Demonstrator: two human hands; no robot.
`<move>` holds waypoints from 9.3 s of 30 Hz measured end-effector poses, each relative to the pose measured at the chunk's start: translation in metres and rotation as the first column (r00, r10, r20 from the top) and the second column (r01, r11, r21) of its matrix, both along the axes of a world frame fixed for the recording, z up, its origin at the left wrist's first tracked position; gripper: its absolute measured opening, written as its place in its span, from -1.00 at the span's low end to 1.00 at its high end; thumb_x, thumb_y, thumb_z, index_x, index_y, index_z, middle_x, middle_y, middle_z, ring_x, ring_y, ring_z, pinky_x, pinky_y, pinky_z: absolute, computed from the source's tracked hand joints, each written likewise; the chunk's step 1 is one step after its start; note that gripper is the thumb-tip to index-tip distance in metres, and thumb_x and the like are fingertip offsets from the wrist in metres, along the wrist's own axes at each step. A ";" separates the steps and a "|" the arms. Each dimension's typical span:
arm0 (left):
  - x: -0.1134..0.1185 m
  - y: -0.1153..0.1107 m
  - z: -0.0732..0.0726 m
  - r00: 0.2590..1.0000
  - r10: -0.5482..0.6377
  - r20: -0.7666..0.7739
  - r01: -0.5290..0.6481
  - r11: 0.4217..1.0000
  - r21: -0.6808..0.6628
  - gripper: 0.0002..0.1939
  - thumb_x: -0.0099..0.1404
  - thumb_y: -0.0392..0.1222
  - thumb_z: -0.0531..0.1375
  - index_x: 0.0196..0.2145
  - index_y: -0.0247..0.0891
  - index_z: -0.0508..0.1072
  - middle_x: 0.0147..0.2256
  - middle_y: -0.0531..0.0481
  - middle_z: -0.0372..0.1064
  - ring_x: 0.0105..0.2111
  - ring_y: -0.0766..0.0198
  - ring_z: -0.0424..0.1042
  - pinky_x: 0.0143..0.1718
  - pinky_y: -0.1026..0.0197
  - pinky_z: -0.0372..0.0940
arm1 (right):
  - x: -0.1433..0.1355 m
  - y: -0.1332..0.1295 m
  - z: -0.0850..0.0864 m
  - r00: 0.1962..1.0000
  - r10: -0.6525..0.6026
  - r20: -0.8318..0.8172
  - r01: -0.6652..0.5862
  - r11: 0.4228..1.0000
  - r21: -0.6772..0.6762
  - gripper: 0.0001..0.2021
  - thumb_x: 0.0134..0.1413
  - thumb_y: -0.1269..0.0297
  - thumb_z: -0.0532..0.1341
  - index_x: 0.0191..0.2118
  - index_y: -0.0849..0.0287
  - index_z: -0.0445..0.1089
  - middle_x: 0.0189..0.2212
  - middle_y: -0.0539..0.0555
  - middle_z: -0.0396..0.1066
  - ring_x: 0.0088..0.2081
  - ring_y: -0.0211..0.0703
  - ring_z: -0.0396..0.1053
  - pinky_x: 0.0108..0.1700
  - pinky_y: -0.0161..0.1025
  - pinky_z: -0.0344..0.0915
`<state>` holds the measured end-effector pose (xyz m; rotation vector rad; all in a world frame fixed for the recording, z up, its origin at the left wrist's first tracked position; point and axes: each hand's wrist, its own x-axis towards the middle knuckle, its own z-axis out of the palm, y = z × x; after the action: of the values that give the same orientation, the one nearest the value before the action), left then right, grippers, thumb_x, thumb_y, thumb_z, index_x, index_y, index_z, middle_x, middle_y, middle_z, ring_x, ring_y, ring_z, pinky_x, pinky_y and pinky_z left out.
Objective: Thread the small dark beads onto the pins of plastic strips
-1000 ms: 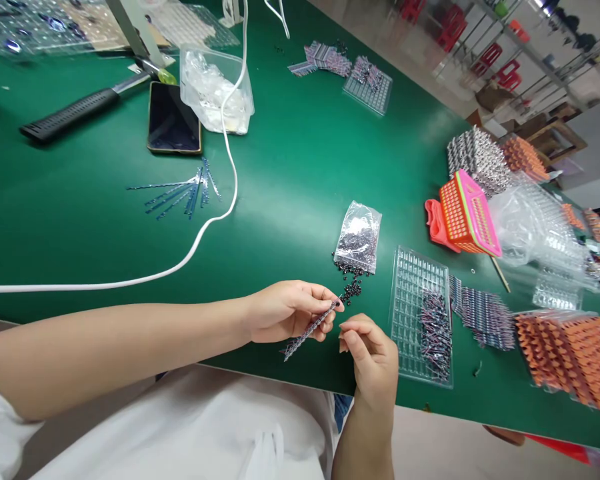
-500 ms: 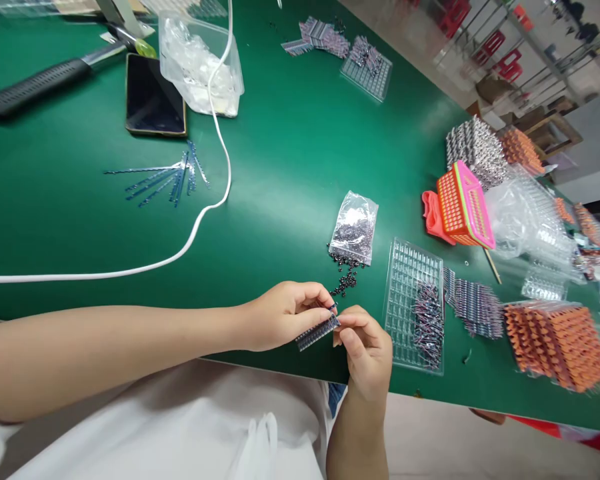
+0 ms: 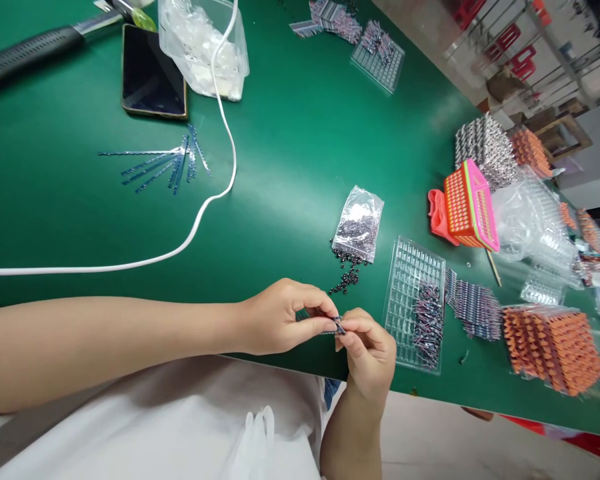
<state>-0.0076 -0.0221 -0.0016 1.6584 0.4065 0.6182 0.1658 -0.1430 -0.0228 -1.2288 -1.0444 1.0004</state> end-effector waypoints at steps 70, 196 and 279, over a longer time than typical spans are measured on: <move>0.001 0.004 -0.001 0.953 0.034 0.300 -0.199 0.817 0.541 -0.79 0.32 -0.43 0.18 -0.13 -0.21 0.42 -0.32 -0.09 0.60 -0.34 0.23 0.56 -0.22 0.14 0.47 | -0.008 0.003 0.000 0.887 -0.233 0.400 0.104 0.943 0.317 -0.74 0.07 0.47 0.32 -0.16 -0.03 0.49 -0.42 0.00 0.46 -0.44 -0.18 0.38 -0.41 -0.15 0.36; -0.001 0.010 0.002 0.990 -0.136 -0.034 0.106 0.885 -0.454 -0.82 0.33 -0.11 0.22 -0.24 -0.30 0.47 -0.11 -0.13 0.57 -0.10 0.15 0.52 -0.06 0.11 0.37 | -0.026 0.011 0.000 0.591 -0.442 0.674 0.259 0.896 0.361 -0.77 0.15 0.53 0.25 -0.14 0.05 0.40 -0.33 0.02 0.43 -0.30 -0.19 0.43 -0.28 -0.19 0.40; -0.004 0.011 0.008 0.988 -0.153 -0.016 0.139 0.937 -0.320 -0.89 0.35 -0.17 0.21 -0.27 -0.27 0.46 -0.06 -0.11 0.56 0.01 0.13 0.51 0.06 0.06 0.36 | -0.022 0.009 -0.005 0.581 -0.518 0.628 0.276 0.851 0.446 -0.82 0.13 0.52 0.30 -0.19 0.11 0.41 -0.37 0.00 0.45 -0.34 -0.24 0.44 -0.32 -0.23 0.43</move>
<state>-0.0112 -0.0111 0.0061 1.3779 0.3867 0.3846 0.1435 -0.1340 -0.0278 -1.5518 -1.3715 -0.0821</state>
